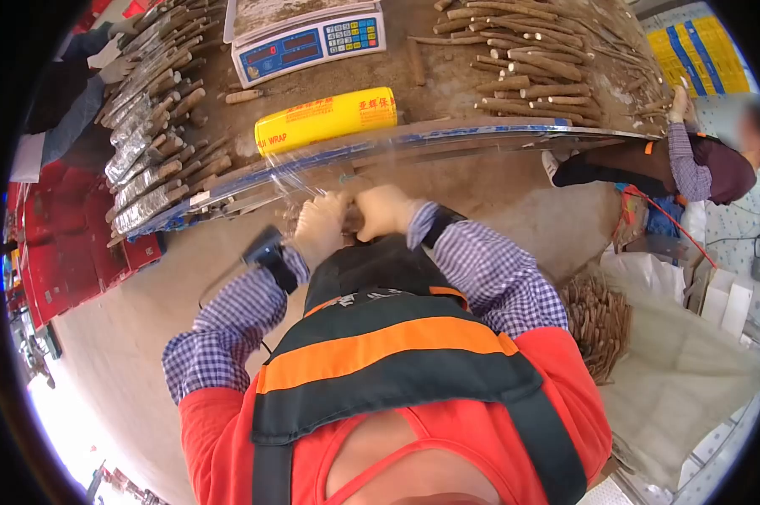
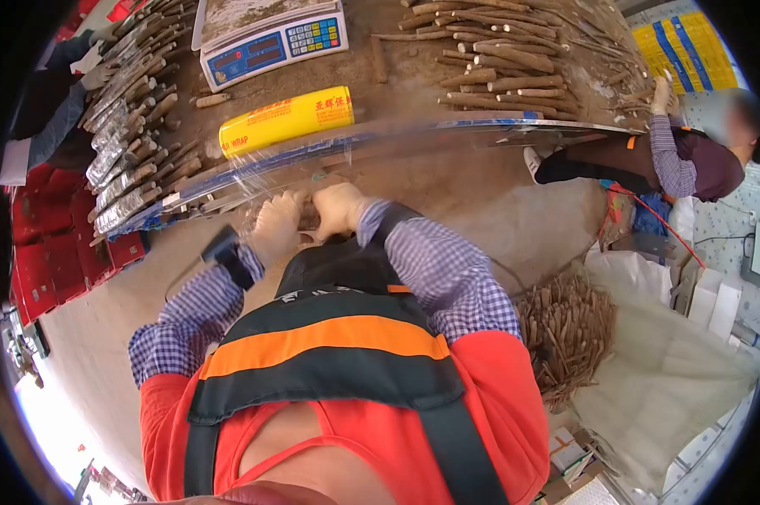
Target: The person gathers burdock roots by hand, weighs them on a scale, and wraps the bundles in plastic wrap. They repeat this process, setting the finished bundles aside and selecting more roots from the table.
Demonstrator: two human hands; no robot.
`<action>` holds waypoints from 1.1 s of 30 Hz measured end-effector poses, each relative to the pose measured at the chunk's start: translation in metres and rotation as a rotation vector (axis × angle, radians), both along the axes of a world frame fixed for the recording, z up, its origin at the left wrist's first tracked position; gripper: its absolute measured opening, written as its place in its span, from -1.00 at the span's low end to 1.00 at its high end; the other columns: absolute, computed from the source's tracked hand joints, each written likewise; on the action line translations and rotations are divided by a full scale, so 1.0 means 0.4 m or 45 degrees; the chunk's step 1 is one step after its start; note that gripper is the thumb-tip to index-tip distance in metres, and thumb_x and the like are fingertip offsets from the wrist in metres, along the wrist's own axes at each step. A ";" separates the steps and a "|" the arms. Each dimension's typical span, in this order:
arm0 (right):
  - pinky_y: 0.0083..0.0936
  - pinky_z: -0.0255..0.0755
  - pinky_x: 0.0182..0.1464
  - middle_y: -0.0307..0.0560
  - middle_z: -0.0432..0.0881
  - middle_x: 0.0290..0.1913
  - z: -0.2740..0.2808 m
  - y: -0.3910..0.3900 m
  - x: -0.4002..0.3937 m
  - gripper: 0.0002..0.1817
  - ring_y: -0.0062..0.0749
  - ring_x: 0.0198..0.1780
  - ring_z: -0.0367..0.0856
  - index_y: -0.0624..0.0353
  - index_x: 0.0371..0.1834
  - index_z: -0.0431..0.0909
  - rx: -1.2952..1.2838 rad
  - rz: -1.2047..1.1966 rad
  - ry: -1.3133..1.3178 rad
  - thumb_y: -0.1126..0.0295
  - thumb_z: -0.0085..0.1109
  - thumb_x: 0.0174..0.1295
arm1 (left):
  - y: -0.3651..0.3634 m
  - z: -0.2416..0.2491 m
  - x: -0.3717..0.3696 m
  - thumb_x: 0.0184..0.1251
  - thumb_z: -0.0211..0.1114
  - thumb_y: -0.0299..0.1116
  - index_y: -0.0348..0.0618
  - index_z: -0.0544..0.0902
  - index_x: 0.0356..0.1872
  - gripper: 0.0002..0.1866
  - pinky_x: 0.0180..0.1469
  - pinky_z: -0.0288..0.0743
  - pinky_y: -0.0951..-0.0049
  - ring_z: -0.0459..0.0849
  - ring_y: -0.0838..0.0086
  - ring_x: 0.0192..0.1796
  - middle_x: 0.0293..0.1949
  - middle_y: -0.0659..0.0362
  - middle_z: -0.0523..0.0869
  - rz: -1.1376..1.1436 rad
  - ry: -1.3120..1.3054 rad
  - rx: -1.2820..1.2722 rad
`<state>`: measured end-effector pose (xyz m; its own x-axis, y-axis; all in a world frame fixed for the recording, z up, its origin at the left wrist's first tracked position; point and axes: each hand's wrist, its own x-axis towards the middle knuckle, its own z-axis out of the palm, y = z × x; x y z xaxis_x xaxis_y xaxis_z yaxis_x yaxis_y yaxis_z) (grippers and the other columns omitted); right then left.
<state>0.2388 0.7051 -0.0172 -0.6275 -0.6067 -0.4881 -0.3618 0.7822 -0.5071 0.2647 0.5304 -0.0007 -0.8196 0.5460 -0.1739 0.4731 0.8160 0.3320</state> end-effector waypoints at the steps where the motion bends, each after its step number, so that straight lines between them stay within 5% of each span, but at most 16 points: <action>1: -0.19 0.57 -0.13 0.23 0.70 -0.35 0.026 0.011 -0.023 -0.47 0.05 -0.23 0.71 0.30 -0.40 0.69 0.027 0.020 -0.156 -0.01 0.36 -0.27 | 0.008 -0.019 0.006 -0.16 0.52 -0.14 -0.26 0.59 -0.09 -0.42 -0.02 0.57 0.19 0.72 0.07 -0.10 -0.21 -0.18 0.73 0.009 -0.018 -0.015; 3: -0.26 0.57 -0.05 0.15 0.71 -0.31 0.072 0.001 -0.029 -0.41 0.01 -0.22 0.70 0.28 -0.20 0.69 0.246 0.189 -0.103 0.02 0.40 -0.23 | 0.000 -0.091 0.012 -0.15 0.55 -0.09 -0.25 0.56 -0.01 -0.33 0.00 0.54 0.15 0.70 0.05 -0.10 -0.17 -0.19 0.71 0.078 -0.135 0.462; 6: -0.30 0.50 0.00 -0.03 0.62 -0.18 0.017 -0.027 0.081 -0.46 -0.17 -0.12 0.64 0.17 -0.04 0.53 0.365 0.409 1.169 0.15 0.42 -0.09 | -0.025 -0.110 -0.099 -0.23 0.60 -0.11 -0.30 0.60 -0.02 -0.31 -0.01 0.54 0.18 0.69 -0.03 -0.08 -0.14 -0.17 0.72 -0.166 -0.761 0.519; 10: -0.32 0.52 -0.01 0.05 0.62 -0.13 -0.053 -0.045 0.049 -0.55 -0.08 -0.09 0.64 0.21 -0.09 0.54 0.175 0.114 0.538 0.23 0.35 -0.05 | -0.020 -0.051 -0.083 -0.21 0.58 -0.11 -0.31 0.63 -0.08 -0.36 -0.06 0.56 0.21 0.69 -0.04 -0.11 -0.18 -0.18 0.73 -0.225 -0.774 0.198; 12: -0.32 0.52 -0.03 0.03 0.62 -0.16 0.053 -0.035 -0.019 -0.55 -0.07 -0.10 0.64 0.19 -0.07 0.54 0.226 0.161 0.224 0.26 0.33 -0.05 | 0.014 -0.165 -0.003 -0.19 0.54 -0.01 -0.25 0.70 -0.18 -0.42 -0.09 0.55 0.21 0.71 0.09 -0.18 -0.24 -0.09 0.75 0.025 0.513 -0.256; 15: -0.27 0.53 -0.07 0.07 0.64 -0.21 0.078 -0.060 -0.008 -0.54 -0.06 -0.10 0.66 0.18 -0.09 0.56 0.431 0.200 -0.069 0.23 0.34 -0.08 | -0.017 -0.182 -0.062 -0.17 0.53 -0.03 -0.20 0.72 -0.19 -0.46 -0.13 0.56 0.27 0.73 0.17 -0.19 -0.30 -0.05 0.76 -0.130 -0.185 0.697; 17: -0.25 0.53 -0.01 0.19 0.68 -0.18 -0.021 -0.064 0.035 -0.49 -0.05 -0.07 0.68 0.25 -0.10 0.56 0.252 0.091 0.891 0.16 0.37 -0.09 | -0.038 -0.090 -0.164 -0.15 0.49 0.07 -0.14 0.74 -0.23 -0.47 -0.17 0.55 0.31 0.72 0.23 -0.22 -0.39 -0.02 0.75 -0.290 -0.924 -0.093; 20: -0.33 0.56 0.00 0.09 0.72 -0.12 0.005 -0.045 -0.026 -0.39 -0.17 -0.06 0.72 0.20 -0.14 0.61 0.094 -0.037 0.456 0.05 0.46 -0.28 | -0.042 -0.021 -0.129 -0.09 0.44 -0.13 -0.28 0.71 -0.25 -0.56 -0.16 0.58 0.18 0.73 0.08 -0.23 -0.32 -0.08 0.76 -0.517 -0.692 0.108; 22: -0.31 0.56 -0.01 0.05 0.72 -0.09 0.038 -0.018 -0.066 -0.37 -0.18 -0.06 0.72 0.17 -0.15 0.61 -0.033 -0.108 -0.060 0.00 0.47 -0.29 | -0.004 -0.037 -0.032 -0.04 0.41 -0.18 -0.21 0.60 -0.01 -0.48 -0.08 0.58 0.19 0.71 0.05 -0.11 -0.18 -0.09 0.74 -0.140 0.582 -0.193; 25: -0.25 0.54 0.01 0.21 0.68 -0.12 0.109 -0.046 -0.039 -0.38 -0.08 -0.04 0.69 0.21 -0.07 0.58 0.391 0.163 0.129 0.04 0.41 -0.19 | -0.003 -0.100 -0.039 -0.08 0.44 -0.19 -0.11 0.51 0.11 -0.37 -0.03 0.58 0.19 0.68 0.01 -0.04 -0.10 -0.08 0.71 0.002 0.073 0.259; 26: -0.22 0.54 0.00 0.24 0.65 -0.09 -0.046 -0.041 0.018 -0.36 -0.08 -0.03 0.67 0.24 -0.08 0.58 0.569 0.271 0.876 -0.01 0.38 -0.17 | -0.047 -0.085 -0.097 -0.11 0.47 -0.22 -0.13 0.56 0.06 -0.40 -0.07 0.59 0.21 0.70 0.01 -0.05 -0.14 -0.06 0.72 -0.202 -0.336 0.390; 27: -0.22 0.54 0.00 0.24 0.65 -0.09 -0.043 -0.044 0.016 -0.36 -0.08 -0.03 0.67 0.24 -0.08 0.58 0.568 0.266 0.885 -0.01 0.38 -0.17 | -0.051 -0.040 -0.108 -0.11 0.47 -0.22 -0.13 0.56 0.06 -0.40 -0.07 0.59 0.21 0.70 0.01 -0.05 -0.14 -0.06 0.72 -0.205 -0.327 0.386; 29: -0.20 0.52 -0.01 0.24 0.63 -0.07 -0.019 -0.042 0.004 -0.33 -0.06 -0.02 0.66 0.23 -0.07 0.57 0.152 0.016 0.448 -0.05 0.38 -0.18 | -0.040 0.044 -0.106 -0.15 0.50 -0.27 -0.11 0.54 0.08 -0.37 -0.08 0.59 0.20 0.71 0.01 -0.06 -0.15 -0.03 0.73 -0.393 -0.524 -0.045; 30: -0.18 0.52 -0.02 0.26 0.64 -0.09 -0.028 -0.017 -0.016 -0.31 0.02 -0.05 0.65 0.21 -0.05 0.57 -0.202 -0.076 0.238 -0.07 0.39 -0.20 | -0.007 -0.001 -0.071 -0.16 0.52 -0.27 -0.14 0.59 0.00 -0.42 -0.05 0.59 0.19 0.71 0.02 -0.06 -0.18 -0.04 0.74 -0.012 -0.417 -0.184; 31: -0.18 0.51 -0.01 0.29 0.64 -0.10 -0.005 0.002 -0.067 -0.27 0.11 -0.08 0.65 0.16 0.00 0.56 0.041 -0.018 -0.126 -0.10 0.40 -0.21 | -0.007 -0.067 -0.034 -0.13 0.53 -0.23 -0.17 0.59 -0.01 -0.43 -0.01 0.59 0.22 0.70 0.07 0.00 -0.11 -0.06 0.73 -0.046 0.219 -0.060; 33: -0.20 0.51 -0.01 0.29 0.67 -0.11 0.082 -0.016 -0.089 -0.23 0.10 -0.10 0.67 0.24 0.03 0.52 0.300 0.183 -0.309 -0.10 0.39 -0.20 | -0.019 -0.091 -0.042 -0.08 0.50 -0.15 -0.18 0.60 0.06 -0.39 0.01 0.55 0.25 0.69 0.15 -0.02 -0.08 -0.07 0.73 -0.052 -0.098 0.194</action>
